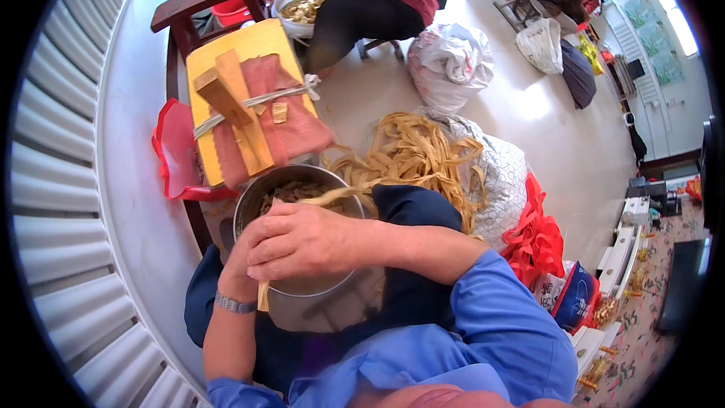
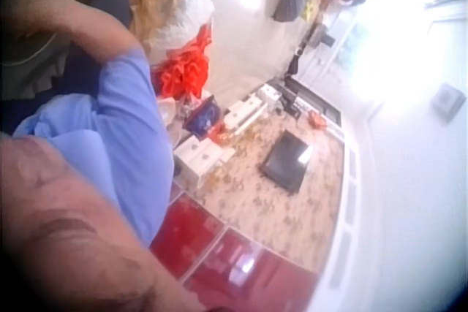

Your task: The person takes long, flat strips of dough from a pile on their lap, pinches them into smaller pieces by hand, and drops the finished pieces into a metal bucket sitting between their legs.

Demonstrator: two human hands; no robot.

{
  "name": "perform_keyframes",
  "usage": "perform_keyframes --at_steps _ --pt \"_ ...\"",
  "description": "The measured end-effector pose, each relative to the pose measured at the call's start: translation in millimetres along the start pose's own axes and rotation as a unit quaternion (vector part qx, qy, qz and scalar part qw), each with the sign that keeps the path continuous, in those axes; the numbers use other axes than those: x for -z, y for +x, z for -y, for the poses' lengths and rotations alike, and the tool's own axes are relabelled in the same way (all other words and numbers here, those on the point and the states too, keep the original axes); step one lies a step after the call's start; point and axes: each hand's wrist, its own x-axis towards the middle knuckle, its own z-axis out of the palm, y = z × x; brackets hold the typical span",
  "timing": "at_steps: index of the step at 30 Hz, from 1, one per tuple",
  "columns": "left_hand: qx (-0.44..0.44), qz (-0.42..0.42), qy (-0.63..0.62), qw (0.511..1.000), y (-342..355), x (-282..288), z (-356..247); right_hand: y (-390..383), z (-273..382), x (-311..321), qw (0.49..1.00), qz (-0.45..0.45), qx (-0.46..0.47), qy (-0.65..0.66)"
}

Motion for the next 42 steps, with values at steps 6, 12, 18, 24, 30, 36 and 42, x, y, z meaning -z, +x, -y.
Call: perform_keyframes --at_steps 6,12,18,24,30,36,42 --pt "-0.024 -0.030 -0.076 0.996 -12.2 -35.9 -54.1 -4.6 -3.3 1.9 0.999 -0.040 0.019 0.015" --pt "0.016 0.040 0.018 0.999 -9.1 -34.7 -47.0 -4.4 -0.6 11.5 0.987 -0.093 -0.052 0.116" --pt "0.011 0.081 0.172 0.982 -12.5 -19.7 -31.9 -18.6 -6.6 6.4 0.967 -0.118 -0.227 0.013" --pt "-0.207 0.013 0.470 0.858 -16.6 -21.7 -37.7 -23.9 -13.4 -3.5 0.936 -0.137 -0.322 0.051" --pt "-0.263 -0.074 0.529 0.803 -26.2 -15.9 -58.8 -34.3 -27.5 -16.2 0.871 -0.029 -0.473 0.134" --pt "-0.262 -0.053 0.522 0.810 -28.1 -9.5 -54.4 -29.5 -29.7 -28.8 0.624 -0.005 -0.581 0.522" --pt "-0.145 -0.097 0.444 0.879 -27.6 -5.4 -49.3 -24.8 -29.2 -21.0 0.861 0.077 -0.464 0.195"
